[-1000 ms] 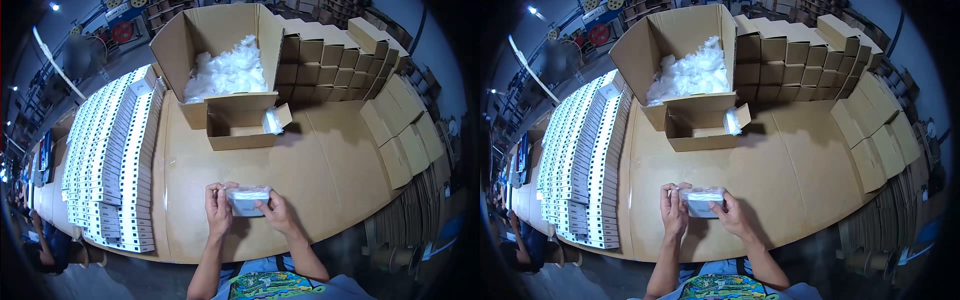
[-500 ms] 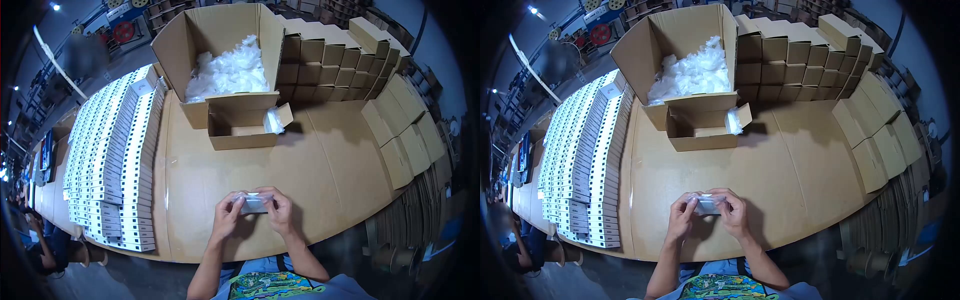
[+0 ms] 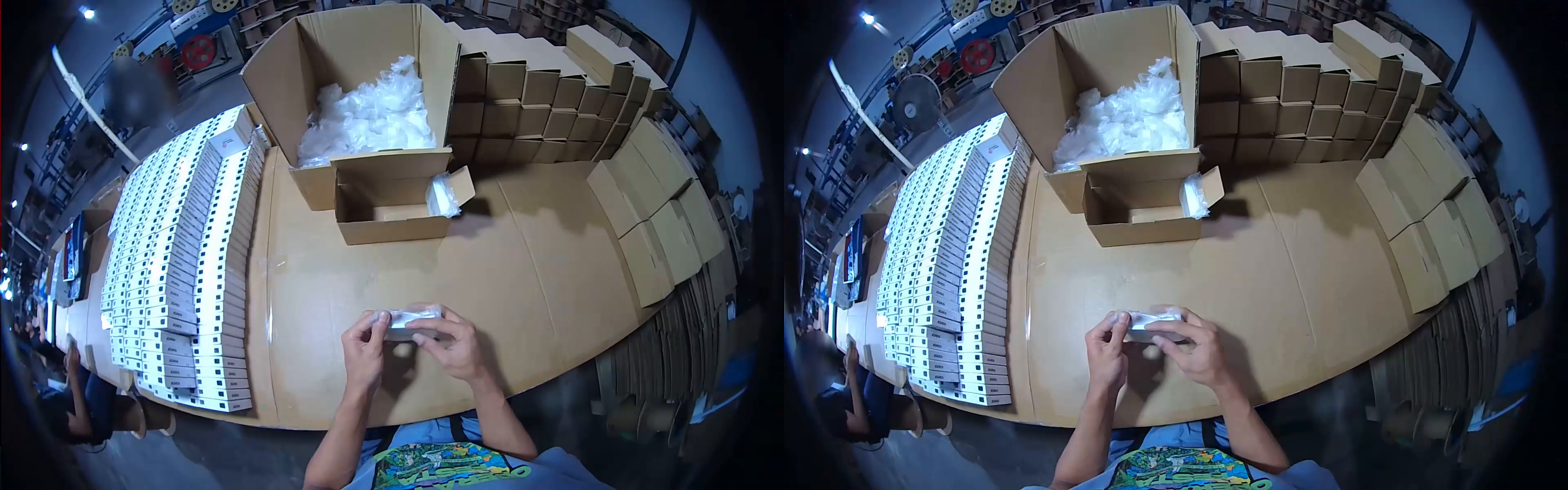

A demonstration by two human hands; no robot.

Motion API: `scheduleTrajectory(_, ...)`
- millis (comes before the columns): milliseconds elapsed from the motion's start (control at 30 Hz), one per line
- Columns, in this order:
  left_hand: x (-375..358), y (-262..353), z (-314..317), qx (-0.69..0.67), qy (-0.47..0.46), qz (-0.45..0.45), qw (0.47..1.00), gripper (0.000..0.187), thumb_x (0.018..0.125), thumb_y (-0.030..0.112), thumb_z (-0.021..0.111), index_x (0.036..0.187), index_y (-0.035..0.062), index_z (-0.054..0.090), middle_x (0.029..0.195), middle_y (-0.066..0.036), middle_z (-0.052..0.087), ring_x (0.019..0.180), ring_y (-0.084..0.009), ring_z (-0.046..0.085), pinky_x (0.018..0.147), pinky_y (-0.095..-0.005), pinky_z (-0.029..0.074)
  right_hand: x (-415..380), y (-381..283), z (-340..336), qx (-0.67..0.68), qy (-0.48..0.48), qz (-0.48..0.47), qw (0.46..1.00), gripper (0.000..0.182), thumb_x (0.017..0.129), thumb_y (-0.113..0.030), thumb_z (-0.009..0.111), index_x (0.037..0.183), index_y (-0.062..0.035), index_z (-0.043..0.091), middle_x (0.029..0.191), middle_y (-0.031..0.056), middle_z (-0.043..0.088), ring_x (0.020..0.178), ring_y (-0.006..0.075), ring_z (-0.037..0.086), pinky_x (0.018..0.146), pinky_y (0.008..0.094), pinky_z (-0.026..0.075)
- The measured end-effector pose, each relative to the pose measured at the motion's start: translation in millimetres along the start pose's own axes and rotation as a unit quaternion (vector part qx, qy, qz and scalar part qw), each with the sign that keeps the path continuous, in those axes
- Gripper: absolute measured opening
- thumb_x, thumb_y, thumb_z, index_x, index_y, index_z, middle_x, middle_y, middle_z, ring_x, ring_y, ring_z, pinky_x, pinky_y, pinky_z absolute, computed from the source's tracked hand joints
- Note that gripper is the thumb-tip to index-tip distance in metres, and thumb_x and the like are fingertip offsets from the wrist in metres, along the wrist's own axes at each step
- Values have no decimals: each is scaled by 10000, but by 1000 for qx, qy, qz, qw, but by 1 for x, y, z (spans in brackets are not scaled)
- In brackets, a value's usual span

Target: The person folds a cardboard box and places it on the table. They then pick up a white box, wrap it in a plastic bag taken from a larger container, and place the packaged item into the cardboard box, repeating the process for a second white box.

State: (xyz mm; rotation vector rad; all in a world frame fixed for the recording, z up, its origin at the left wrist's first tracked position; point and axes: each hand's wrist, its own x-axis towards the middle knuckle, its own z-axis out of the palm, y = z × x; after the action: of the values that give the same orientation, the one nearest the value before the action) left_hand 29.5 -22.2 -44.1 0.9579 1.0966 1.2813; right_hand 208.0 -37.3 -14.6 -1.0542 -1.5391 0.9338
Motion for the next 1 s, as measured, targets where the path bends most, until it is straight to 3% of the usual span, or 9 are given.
scheduleTrajectory(33, 0, 0, 1, -26, 2, -12, 1000, 264, 1040, 218, 613, 1057, -24, 719, 975, -61, 702, 848, -116, 670, 691, -281, 611, -3, 8, -1, 10, 3, 44, 999, 303, 819, 28, 760, 1113, -46, 761, 1201, 132, 714, 1016, 268, 717, 902, 368, 567)
scheduleTrajectory(133, -6, 6, 1, -80, 18, -51, 995, 311, 1050, 247, 594, 1095, -36, 712, 991, -88, 718, 845, -127, 692, 677, -279, 611, 3, 12, -5, -15, -7, -1, 1000, 325, 810, 15, 771, 1127, -53, 758, 1139, 137, 738, 949, 281, 734, 898, 375, 569)
scheduleTrajectory(333, -5, 8, -5, -81, 30, -74, 993, 383, 1063, 288, 562, 1166, -58, 688, 984, -103, 721, 813, -133, 697, 641, -253, 594, 8, -5, -10, -90, -31, 21, 995, 351, 770, -45, 825, 1113, -44, 751, 1159, 158, 727, 1108, 309, 693, 957, 391, 543)
scheduleTrajectory(367, -6, 10, -7, -109, 12, -94, 989, 384, 1066, 271, 554, 1275, -40, 637, 950, -76, 701, 809, -143, 694, 660, -255, 598, 8, -5, -10, -99, -31, 23, 994, 354, 766, -47, 828, 1111, -42, 750, 1170, 159, 724, 1123, 307, 687, 967, 395, 538)
scheduleTrajectory(467, -4, 11, -16, -69, -22, -60, 996, 409, 1070, 261, 542, 1385, -1, 569, 1083, -88, 664, 936, -158, 679, 740, -274, 607, 10, -11, -14, -90, -36, 33, 995, 350, 765, -41, 827, 1105, -41, 748, 1205, 166, 708, 1125, 316, 684, 980, 400, 529)
scheduleTrajectory(567, -5, 31, -9, -178, -48, -47, 982, 422, 1026, 153, 607, 1425, 31, 543, 1262, -110, 597, 1092, -180, 631, 844, -308, 593, 10, 0, -17, -89, -25, 26, 995, 344, 765, -26, 823, 1100, -35, 744, 1198, 157, 705, 1138, 318, 677, 985, 393, 527)
scheduleTrajectory(700, 2, 45, -15, 80, -154, 89, 981, 486, 877, -37, 723, 1344, 20, 602, 1322, -118, 558, 1180, -214, 589, 948, -311, 541, 18, -17, -17, -111, -23, -28, 993, 324, 782, -14, 805, 1100, -31, 742, 1131, 138, 705, 1076, 304, 679, 958, 399, 534)
scheduleTrajectory(833, 14, 43, -23, 125, -203, 93, 967, 236, 908, 10, 721, 1141, -14, 688, 1236, -112, 608, 1149, -179, 585, 916, -292, 513, 19, -22, -16, -133, -22, -8, 991, 323, 788, 1, 795, 1103, -40, 741, 1062, 116, 704, 968, 283, 682, 877, 389, 556)
scheduleTrajectory(1000, 29, 40, -34, 134, -195, 72, 969, 268, 942, 42, 702, 1198, -16, 651, 1212, -99, 612, 1103, -162, 594, 896, -288, 511, 32, -33, -19, -124, -21, -11, 992, 287, 798, 33, 783, 1073, -33, 730, 1000, 119, 704, 833, 244, 695, 703, 318, 576)
